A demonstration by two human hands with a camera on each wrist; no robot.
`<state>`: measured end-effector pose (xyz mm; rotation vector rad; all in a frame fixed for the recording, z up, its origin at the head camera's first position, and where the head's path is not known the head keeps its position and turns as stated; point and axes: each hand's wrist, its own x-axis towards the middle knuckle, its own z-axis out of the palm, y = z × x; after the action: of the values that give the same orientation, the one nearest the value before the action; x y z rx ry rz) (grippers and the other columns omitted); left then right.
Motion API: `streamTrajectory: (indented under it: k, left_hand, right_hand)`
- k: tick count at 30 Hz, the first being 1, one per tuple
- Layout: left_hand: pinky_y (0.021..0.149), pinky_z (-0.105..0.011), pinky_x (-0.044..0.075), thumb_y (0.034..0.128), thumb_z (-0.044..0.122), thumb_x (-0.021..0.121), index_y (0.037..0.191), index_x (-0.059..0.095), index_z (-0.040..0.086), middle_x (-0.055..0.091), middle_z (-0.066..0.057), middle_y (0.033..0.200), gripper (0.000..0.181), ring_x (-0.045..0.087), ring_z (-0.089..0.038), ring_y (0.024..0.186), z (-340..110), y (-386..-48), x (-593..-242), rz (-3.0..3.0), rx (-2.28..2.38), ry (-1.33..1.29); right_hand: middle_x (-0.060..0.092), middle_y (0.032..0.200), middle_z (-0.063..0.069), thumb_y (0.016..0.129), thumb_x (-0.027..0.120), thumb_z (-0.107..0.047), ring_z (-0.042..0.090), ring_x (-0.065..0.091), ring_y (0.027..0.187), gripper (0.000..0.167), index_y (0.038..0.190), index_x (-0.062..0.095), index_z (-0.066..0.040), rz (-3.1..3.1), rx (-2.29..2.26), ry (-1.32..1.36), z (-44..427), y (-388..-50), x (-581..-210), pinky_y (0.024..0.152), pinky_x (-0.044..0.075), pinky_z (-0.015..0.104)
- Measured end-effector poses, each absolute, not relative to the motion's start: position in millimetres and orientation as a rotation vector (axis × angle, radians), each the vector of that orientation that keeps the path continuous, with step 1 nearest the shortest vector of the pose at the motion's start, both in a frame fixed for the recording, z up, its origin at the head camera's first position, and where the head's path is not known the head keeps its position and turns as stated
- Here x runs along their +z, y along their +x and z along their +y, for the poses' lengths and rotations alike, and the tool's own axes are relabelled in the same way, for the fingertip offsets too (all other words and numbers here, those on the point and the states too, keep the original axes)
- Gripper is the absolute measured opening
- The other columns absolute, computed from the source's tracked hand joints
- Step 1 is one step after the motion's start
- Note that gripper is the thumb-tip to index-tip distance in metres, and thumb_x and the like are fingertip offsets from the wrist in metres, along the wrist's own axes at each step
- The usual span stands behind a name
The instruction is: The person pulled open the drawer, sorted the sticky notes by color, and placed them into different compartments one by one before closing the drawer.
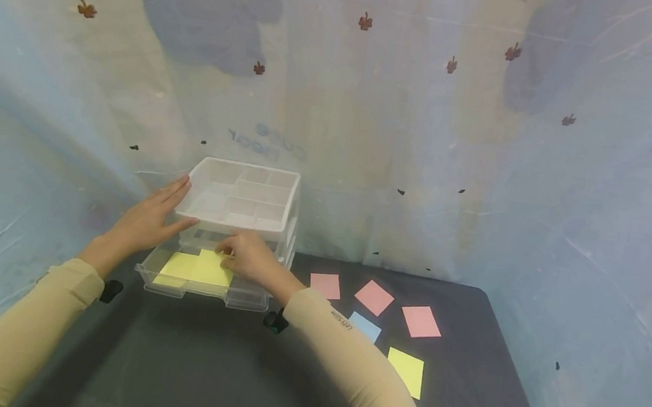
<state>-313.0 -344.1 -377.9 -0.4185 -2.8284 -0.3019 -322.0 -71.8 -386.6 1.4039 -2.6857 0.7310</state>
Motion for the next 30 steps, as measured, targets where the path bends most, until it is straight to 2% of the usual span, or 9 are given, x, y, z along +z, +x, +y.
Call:
streamTrajectory:
  k: [11, 24, 30]
  left_hand:
    - [0.129, -0.058, 0.014, 0.1031, 0.057, 0.057, 0.167, 0.013, 0.005, 0.003, -0.01, 0.175, 0.095, 0.012, -0.038, 0.159, -343.8, -313.7, -377.9, -2.827, -0.298, -0.407]
    - [0.128, -0.059, 0.016, 0.1035, 0.056, 0.058, 0.167, 0.013, 0.005, 0.004, -0.011, 0.175, 0.093, 0.013, -0.039, 0.159, -342.7, -313.5, -376.0, -2.807, -0.295, -0.427]
    - [0.128, -0.058, 0.016, 0.1036, 0.053, 0.06, 0.168, 0.009, 0.008, 0.004, -0.01, 0.175, 0.094, 0.013, -0.038, 0.159, -343.4, -313.5, -378.6, -2.809, -0.289, -0.432]
  right_hand:
    - [0.075, 0.115, 0.0, 0.094, 0.078, -0.012, 0.014, 0.069, 0.106, 0.029, 0.122, 0.079, -0.013, -2.816, 0.562, 1.343, -74.6, -318.4, -387.8, 0.083, 0.057, 0.021]
    - [0.076, 0.12, -0.002, 0.094, 0.079, -0.016, 0.013, 0.07, 0.11, 0.031, 0.125, 0.078, -0.016, -2.861, 0.49, 1.326, -75.2, -316.7, -386.0, 0.086, 0.059, 0.022]
    - [0.073, 0.124, -0.004, 0.098, 0.076, -0.024, 0.015, 0.069, 0.112, 0.03, 0.128, 0.076, -0.02, -2.85, 0.437, 1.285, -75.9, -313.4, -387.0, 0.085, 0.06, 0.025]
